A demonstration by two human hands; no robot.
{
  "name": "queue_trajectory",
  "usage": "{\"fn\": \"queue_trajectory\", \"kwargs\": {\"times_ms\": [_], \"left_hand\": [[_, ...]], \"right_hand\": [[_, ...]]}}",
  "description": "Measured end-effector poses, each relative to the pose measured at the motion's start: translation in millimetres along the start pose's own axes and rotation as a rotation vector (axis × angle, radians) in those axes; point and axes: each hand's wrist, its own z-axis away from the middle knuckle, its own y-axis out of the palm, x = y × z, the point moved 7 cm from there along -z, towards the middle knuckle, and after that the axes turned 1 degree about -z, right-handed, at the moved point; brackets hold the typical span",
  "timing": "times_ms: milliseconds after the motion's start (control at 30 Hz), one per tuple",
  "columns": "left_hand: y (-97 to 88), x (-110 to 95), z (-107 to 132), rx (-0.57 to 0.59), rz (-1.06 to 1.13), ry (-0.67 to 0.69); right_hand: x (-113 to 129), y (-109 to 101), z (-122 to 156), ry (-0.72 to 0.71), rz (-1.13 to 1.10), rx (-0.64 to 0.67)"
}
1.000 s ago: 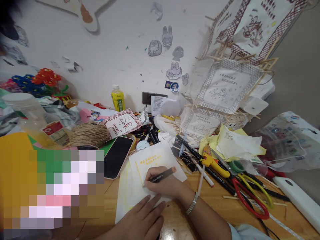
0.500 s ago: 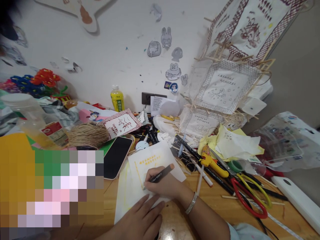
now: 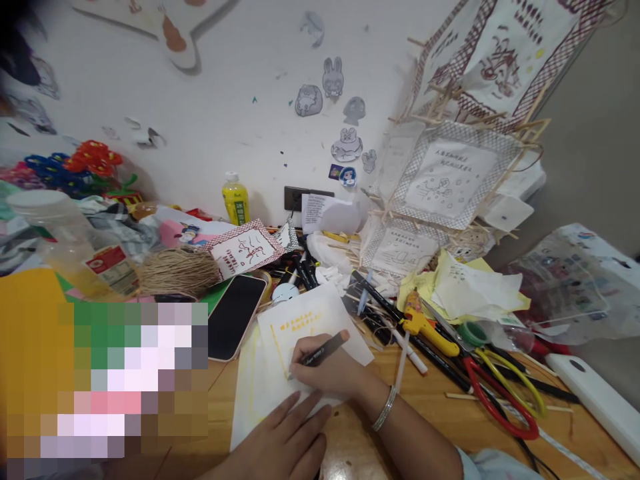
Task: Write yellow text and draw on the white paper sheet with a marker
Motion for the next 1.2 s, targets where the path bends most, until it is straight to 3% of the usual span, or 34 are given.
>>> {"fn": "queue_trajectory", "kwargs": {"times_ms": [167,500,733,1200], "left_hand": [[3.3,-10,3,0.035,0.036,0.134],[-1.0,-6,1,0.038,0.033,0.096],[0.1,-7,1,0.108,0.039,0.102],[-7.0,-6,-3,0.071,0.046,0.084]], "right_hand": [[3,0,0,-0.012,0.004,0.001],[4,2,3,-0.024,-0.009,0.023],[2,3,2,0.008,-0.012,0.035],[3,2,2,-0.001,-0.017,0.024]]}}
